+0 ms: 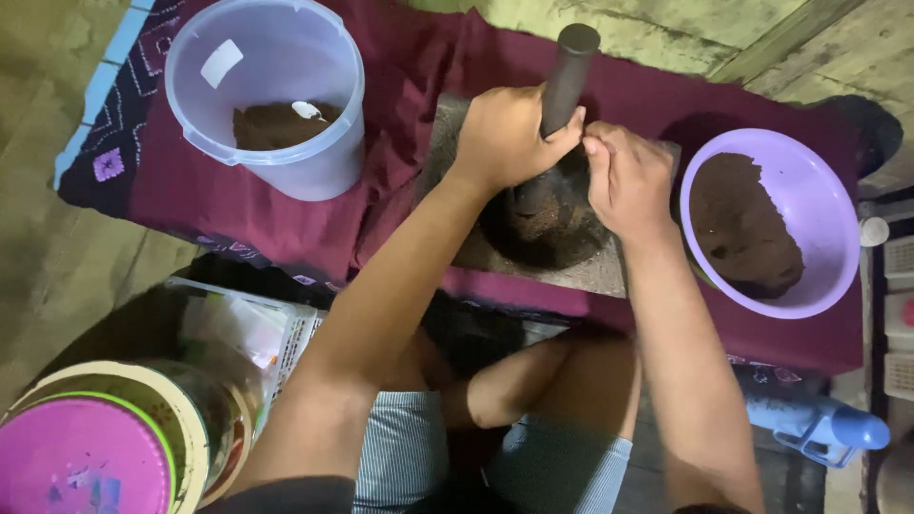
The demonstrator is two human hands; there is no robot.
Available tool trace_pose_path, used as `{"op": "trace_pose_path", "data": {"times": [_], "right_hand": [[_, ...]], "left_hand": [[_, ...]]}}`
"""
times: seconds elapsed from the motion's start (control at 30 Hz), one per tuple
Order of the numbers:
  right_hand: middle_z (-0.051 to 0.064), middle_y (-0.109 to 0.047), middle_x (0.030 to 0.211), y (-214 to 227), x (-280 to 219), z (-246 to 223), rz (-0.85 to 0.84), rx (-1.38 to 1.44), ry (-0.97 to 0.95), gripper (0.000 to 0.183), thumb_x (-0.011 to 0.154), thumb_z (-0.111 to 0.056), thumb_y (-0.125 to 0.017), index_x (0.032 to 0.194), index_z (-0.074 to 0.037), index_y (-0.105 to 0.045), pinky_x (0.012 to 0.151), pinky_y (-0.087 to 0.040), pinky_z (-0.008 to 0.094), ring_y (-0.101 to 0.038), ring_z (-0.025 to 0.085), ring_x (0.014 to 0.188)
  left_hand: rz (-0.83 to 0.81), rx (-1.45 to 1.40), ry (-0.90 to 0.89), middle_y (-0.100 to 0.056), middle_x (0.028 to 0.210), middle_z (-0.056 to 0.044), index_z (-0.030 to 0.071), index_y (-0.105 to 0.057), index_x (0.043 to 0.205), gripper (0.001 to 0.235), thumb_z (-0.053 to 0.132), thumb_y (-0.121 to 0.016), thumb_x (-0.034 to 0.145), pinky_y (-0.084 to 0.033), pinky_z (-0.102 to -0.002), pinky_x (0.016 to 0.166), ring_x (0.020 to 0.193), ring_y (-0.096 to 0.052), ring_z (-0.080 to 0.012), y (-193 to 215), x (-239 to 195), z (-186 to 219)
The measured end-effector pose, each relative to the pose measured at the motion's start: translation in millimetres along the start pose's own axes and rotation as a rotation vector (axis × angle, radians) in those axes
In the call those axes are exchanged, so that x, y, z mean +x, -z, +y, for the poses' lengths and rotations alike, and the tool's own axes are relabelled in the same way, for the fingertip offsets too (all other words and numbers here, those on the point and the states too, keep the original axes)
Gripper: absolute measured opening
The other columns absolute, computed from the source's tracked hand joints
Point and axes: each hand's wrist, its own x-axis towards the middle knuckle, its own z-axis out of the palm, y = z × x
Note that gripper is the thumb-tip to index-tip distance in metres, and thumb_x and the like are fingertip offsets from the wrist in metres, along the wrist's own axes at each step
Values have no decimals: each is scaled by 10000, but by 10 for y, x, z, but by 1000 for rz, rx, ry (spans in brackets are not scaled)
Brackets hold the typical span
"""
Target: The person uses a pestle and mortar to grind a dark brown material. They repeatedly press and rotate the pestle while using a spoon to scrape and reposition the material within the mortar.
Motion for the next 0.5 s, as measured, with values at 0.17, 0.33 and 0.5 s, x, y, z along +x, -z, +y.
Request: {"op": "trace_pose_path", "data": {"times": [0.17,0.33,0.5], "right_hand": [[146,-639,793,-18,-63,-18,-52,-75,30,259,1156,-87,-484,1006,46,-648,591,-477,405,-600,286,619],[135,-586,704,46,-185,-34,-188,-124,10,180,1122,-29,-541,995,40,-650,523,-470,400,-566,263,575],[104,-722,828,287,-313,-333,-448,84,-267,194,1106,-148,-563,1043,16,-644,639,-558,355,-717,235,722]], "left_hand": [[48,-19,-14,-538,506,-1,137,-518,688,342,371,-614,918,-418,-408,427,424,-545,-247,-20,-7,-1],[61,18,-10,-524,477,9,136,-528,681,364,383,-598,938,-447,-384,435,382,-524,-214,-21,-9,7],[14,21,9,-514,464,14,123,-525,670,372,380,-626,919,-449,-370,408,365,-523,-194,-33,-7,-1]]}}
